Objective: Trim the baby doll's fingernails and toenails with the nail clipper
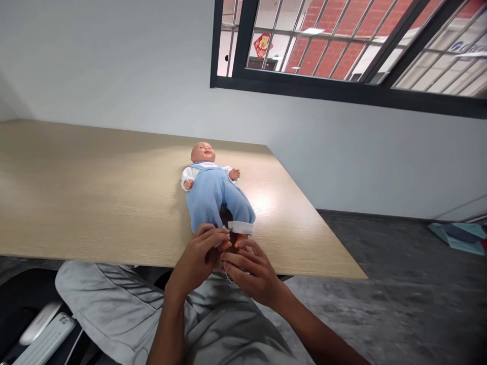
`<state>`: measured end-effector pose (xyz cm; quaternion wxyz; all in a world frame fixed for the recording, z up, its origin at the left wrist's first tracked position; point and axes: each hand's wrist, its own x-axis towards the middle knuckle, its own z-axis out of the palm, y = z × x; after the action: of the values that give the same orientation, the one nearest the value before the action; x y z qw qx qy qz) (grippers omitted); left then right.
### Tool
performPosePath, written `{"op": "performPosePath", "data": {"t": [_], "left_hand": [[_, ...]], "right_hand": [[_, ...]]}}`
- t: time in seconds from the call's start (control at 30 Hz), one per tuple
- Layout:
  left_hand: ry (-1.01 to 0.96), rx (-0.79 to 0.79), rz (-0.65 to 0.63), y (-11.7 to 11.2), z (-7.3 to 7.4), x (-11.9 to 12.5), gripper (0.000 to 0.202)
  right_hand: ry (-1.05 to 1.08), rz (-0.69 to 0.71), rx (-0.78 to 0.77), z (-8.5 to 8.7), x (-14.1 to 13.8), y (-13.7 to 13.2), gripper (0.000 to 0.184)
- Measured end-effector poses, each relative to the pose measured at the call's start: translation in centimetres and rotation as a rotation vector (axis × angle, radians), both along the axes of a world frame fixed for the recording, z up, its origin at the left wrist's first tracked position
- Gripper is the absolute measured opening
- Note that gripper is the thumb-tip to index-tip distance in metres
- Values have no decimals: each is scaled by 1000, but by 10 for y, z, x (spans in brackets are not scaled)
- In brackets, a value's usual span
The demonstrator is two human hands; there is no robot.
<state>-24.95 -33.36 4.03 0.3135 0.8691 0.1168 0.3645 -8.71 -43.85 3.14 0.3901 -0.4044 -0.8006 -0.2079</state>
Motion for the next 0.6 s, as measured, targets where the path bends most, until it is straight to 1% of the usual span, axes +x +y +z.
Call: {"op": "performPosePath", "data": {"t": [0.03, 0.07, 0.13, 0.2, 0.23, 0.3, 0.37, 0.43, 0.6], "left_hand": [[-5, 37, 27, 0, 0, -1, 52], [-13, 77, 80, 0, 0, -1, 49], [-41, 145, 229, -1, -2, 0, 42], [-67, 165, 342, -3, -4, 1, 40], [-64, 156, 355, -4, -6, 2, 40], [-10, 110, 316, -6, -8, 2, 42], [57, 56, 263, -8, -10, 2, 49], [86, 25, 238, -9, -9, 3, 54], [64, 5, 230, -10, -7, 5, 48]], "right_hand": [[7, 0, 1, -1, 0, 0, 14], [12, 2, 3, -1, 0, 0, 14], [22, 0, 12, -1, -1, -1, 14], [32, -5, 27, 0, -2, -1, 15], [39, -5, 36, 0, -2, -1, 15], [47, -5, 44, -1, -2, -1, 14], [44, -2, 40, -1, -2, -1, 14], [37, -4, 34, -2, -2, -1, 14], [19, -9, 28, -2, -2, -1, 16]]}}
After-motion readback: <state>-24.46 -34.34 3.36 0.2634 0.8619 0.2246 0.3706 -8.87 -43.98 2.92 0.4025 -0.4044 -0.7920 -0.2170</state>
